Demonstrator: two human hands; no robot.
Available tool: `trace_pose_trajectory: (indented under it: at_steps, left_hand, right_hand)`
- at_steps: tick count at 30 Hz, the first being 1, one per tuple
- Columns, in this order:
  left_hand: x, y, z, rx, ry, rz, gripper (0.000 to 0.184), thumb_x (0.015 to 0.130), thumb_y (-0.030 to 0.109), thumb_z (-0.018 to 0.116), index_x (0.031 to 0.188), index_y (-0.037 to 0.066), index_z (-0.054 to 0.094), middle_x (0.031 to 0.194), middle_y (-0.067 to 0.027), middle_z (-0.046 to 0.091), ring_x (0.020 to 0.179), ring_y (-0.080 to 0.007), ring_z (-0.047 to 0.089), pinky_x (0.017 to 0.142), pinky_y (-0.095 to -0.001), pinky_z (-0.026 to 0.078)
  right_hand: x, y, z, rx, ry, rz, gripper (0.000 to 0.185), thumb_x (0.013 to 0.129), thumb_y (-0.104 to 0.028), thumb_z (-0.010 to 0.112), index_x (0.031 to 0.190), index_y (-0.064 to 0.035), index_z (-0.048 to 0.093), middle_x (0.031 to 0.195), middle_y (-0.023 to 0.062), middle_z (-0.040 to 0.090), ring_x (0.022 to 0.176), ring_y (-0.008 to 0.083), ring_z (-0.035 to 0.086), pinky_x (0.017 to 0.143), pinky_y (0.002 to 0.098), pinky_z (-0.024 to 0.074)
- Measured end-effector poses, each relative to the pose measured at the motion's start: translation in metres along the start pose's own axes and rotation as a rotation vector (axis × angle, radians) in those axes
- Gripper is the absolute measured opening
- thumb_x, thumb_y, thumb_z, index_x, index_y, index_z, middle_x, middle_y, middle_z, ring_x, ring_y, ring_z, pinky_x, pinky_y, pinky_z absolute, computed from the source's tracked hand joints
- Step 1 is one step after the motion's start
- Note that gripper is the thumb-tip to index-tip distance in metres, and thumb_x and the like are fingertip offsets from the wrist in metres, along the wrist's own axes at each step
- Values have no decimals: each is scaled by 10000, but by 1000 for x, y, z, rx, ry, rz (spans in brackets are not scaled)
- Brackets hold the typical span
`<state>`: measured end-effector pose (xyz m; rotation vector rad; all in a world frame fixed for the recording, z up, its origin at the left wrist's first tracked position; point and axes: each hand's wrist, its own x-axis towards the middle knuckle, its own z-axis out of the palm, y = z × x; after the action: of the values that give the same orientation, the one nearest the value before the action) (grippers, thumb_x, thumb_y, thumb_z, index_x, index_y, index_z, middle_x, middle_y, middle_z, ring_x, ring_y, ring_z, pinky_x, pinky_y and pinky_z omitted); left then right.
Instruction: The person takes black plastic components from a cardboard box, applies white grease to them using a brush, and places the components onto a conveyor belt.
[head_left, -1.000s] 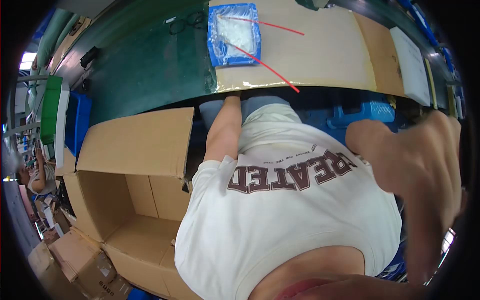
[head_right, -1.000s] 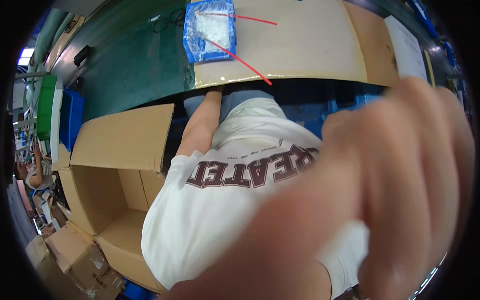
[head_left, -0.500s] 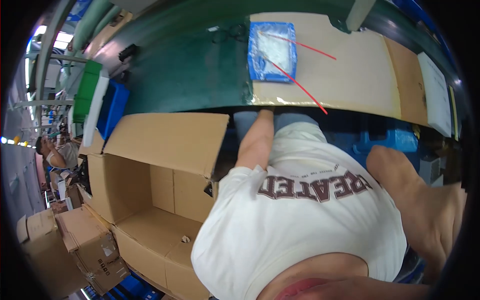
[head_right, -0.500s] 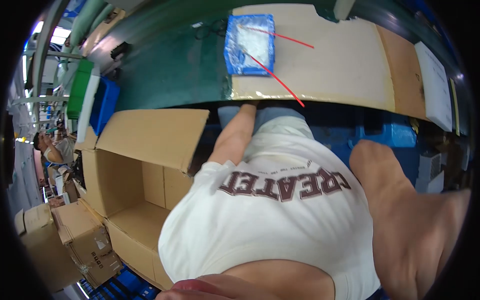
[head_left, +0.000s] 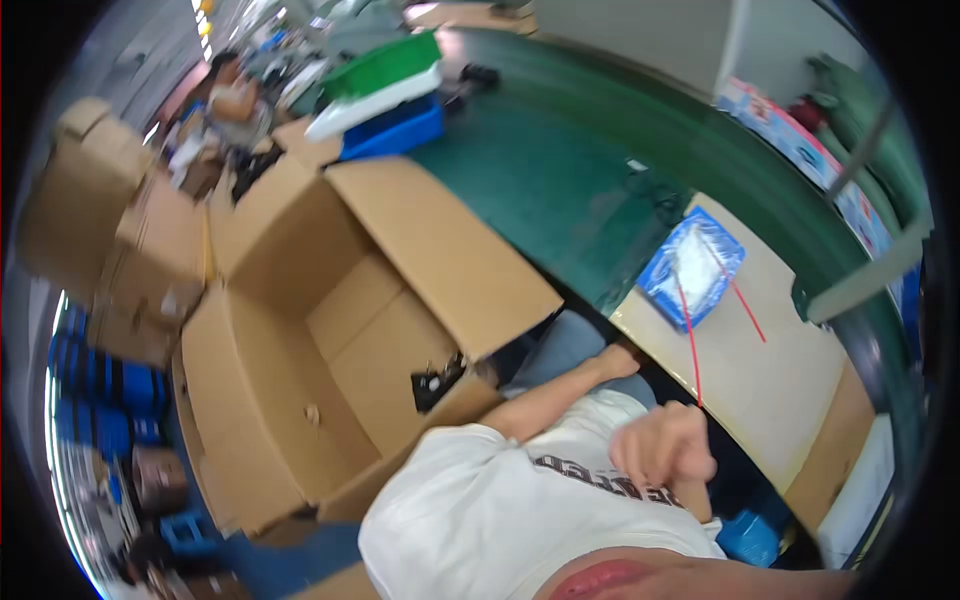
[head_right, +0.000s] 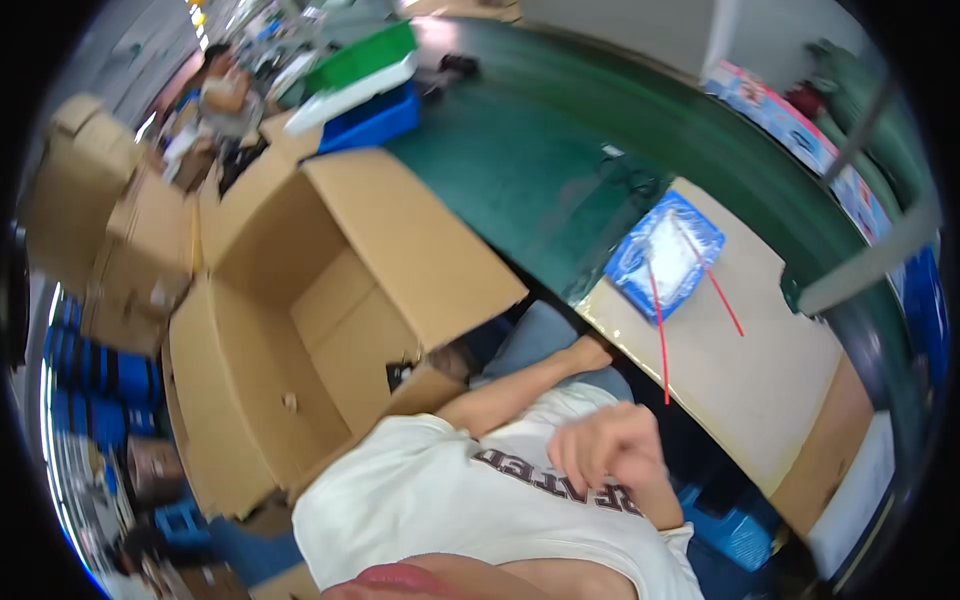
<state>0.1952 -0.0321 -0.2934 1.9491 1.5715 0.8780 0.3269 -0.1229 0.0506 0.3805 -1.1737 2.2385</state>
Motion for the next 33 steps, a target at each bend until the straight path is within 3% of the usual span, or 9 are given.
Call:
trace_pose_trajectory:
  at_steps: [3, 7, 11, 15, 18, 19, 22, 26, 33]
  left_hand:
    - [-61, 76, -88, -409, 73, -124, 298, 944, 244, 558, 1111, 14, 650, 933, -221, 716, 884, -414, 696, 792, -470, 550]
    - [-161, 138, -178, -101, 24, -412, 313, 985, 321, 575, 1097, 39, 648, 992, -197, 707, 924, -383, 684, 782, -452, 533]
    - [-198, 234, -309, -62, -340, -690, 430, 950, 384, 615, 1134, -4, 645, 1017, -177, 701, 908, -301, 692, 808, -368, 540]
    - [-224, 247, -414, -295, 330, -444, 335, 983, 327, 577, 1112, 28, 654, 979, -38, 701, 894, -117, 664, 750, -273, 521]
    - [-252, 158, -488, -157, 681, -531, 249, 941, 224, 612, 1147, 95, 666, 976, -67, 720, 865, -190, 678, 768, -327, 543]
    - [-262, 105, -495, -183, 855, -611, 275, 907, 159, 643, 1179, 135, 671, 981, -104, 745, 842, -266, 702, 784, -382, 568]
    - [-313, -31, -448, 473, 474, -841, 432, 930, 403, 630, 1128, 19, 650, 903, -73, 670, 819, -121, 618, 704, -259, 491]
    - [-333, -74, -333, -137, -361, -1504, 1014, 813, 831, 504, 1250, -82, 571, 1127, -229, 667, 839, -307, 696, 653, -410, 578]
    - [-333, -62, -273, -195, -46, -1560, 957, 701, 714, 720, 1174, -110, 609, 1094, -239, 687, 887, -332, 710, 661, -428, 594]
  right_hand:
    - [-29, 62, -44, -15, 129, 318, 323, 973, -222, 608, 733, -26, 515, 636, 90, 584, 611, 199, 551, 679, 361, 458]
    - [-59, 94, -79, -737, 105, 539, 237, 979, -153, 594, 788, -14, 576, 676, 38, 627, 649, 116, 581, 652, 278, 459]
    - [-77, 105, -87, -880, 199, 749, 197, 977, -133, 613, 818, -17, 601, 692, 11, 639, 639, 52, 564, 585, 219, 422]
    - [-97, 124, -112, -713, 357, 720, 190, 1004, -118, 586, 839, -22, 589, 684, 8, 622, 626, 47, 542, 575, 212, 412]
    - [-83, 128, -124, -737, 428, 681, 179, 1016, -117, 570, 864, -23, 581, 697, 14, 618, 623, 49, 539, 588, 210, 417]
    - [-79, 133, -128, -721, 486, 657, 178, 1018, -117, 567, 868, -22, 580, 702, 17, 616, 622, 52, 540, 588, 212, 418]
    - [-72, 147, -145, -750, 620, 589, 175, 1025, -116, 553, 882, -17, 569, 718, 26, 600, 618, 64, 543, 593, 221, 430]
    - [-75, 168, -160, -824, 678, 588, 197, 1025, -120, 552, 857, -17, 570, 701, 20, 585, 615, 67, 534, 597, 224, 428]
    - [-74, 191, -163, -1023, 604, 675, 229, 991, -126, 598, 804, 5, 586, 616, 18, 577, 564, 65, 543, 525, 246, 409]
